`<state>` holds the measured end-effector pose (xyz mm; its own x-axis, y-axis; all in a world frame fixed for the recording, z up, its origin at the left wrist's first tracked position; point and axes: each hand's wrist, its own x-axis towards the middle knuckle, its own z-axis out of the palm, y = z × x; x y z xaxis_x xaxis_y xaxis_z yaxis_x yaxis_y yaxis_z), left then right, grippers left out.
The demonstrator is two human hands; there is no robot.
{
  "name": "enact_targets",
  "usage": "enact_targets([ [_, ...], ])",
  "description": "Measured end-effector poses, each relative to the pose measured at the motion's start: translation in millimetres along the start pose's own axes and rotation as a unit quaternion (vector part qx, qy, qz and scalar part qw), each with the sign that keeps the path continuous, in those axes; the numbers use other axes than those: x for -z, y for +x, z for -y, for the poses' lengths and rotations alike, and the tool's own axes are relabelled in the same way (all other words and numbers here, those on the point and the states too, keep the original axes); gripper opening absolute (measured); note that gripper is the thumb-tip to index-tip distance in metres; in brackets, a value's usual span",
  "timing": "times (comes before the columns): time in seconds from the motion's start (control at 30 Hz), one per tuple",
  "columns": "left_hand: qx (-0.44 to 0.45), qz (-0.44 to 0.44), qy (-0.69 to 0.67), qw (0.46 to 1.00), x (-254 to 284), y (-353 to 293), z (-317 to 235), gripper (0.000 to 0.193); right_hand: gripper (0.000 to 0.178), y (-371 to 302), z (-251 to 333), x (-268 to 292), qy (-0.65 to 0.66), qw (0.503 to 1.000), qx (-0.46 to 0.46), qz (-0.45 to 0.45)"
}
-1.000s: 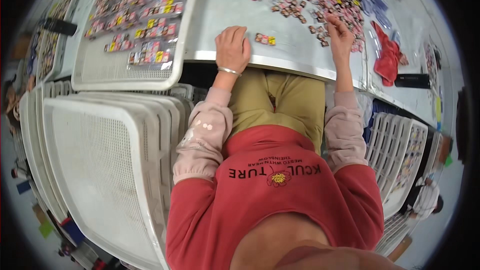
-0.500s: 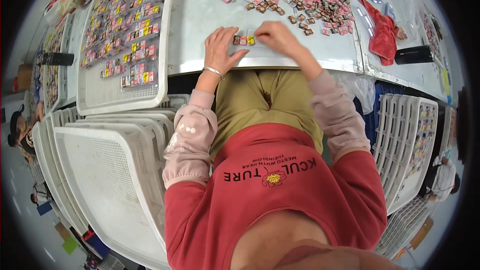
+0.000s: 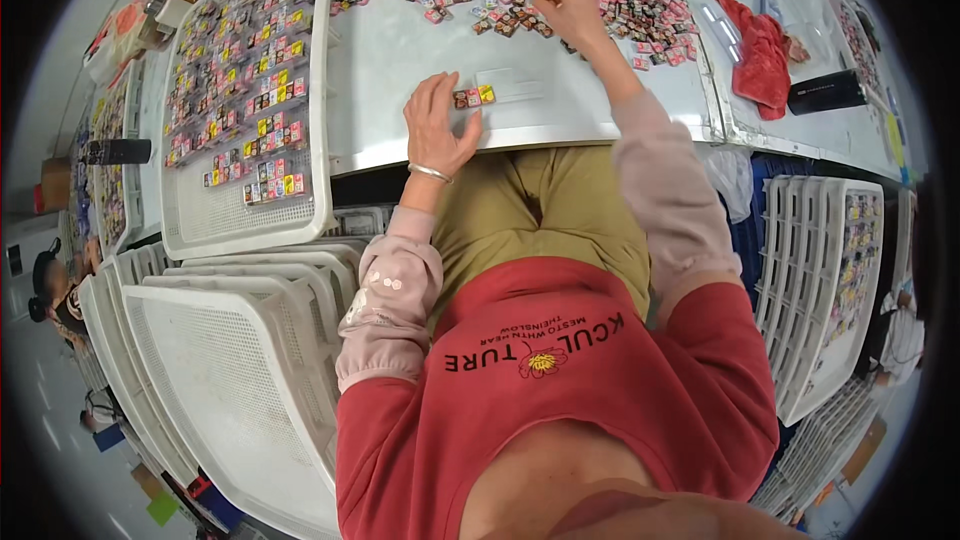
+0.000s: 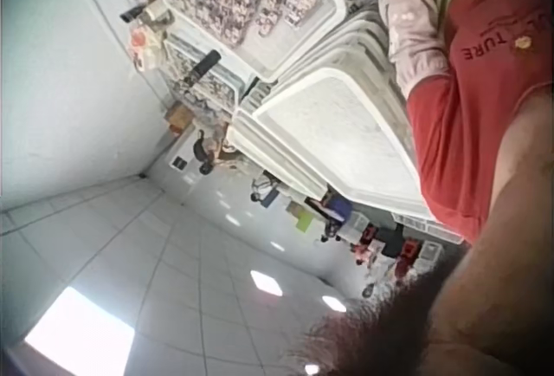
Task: The recorder is picking up small plastic toy-like items from a large pile on a table and arranging them into individual compartments of a sorting tray.
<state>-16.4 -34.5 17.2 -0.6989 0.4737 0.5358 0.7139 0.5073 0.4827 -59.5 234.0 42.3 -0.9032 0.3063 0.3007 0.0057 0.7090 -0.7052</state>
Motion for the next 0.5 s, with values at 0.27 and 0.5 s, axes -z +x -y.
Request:
enact_targets([
  [0.27, -0.007, -0.009, -0.026, 1.000, 1, -1, 0, 0.049, 0.021, 36, -29, -31, -0.230, 0.971, -0.027, 0.052],
  [0.5, -0.143, 0.106, 0.089, 0.980, 9, 1, -9, 0.042, 0.023, 20, -38, -19, -0.051, 0.999, -0.015, -0.005],
])
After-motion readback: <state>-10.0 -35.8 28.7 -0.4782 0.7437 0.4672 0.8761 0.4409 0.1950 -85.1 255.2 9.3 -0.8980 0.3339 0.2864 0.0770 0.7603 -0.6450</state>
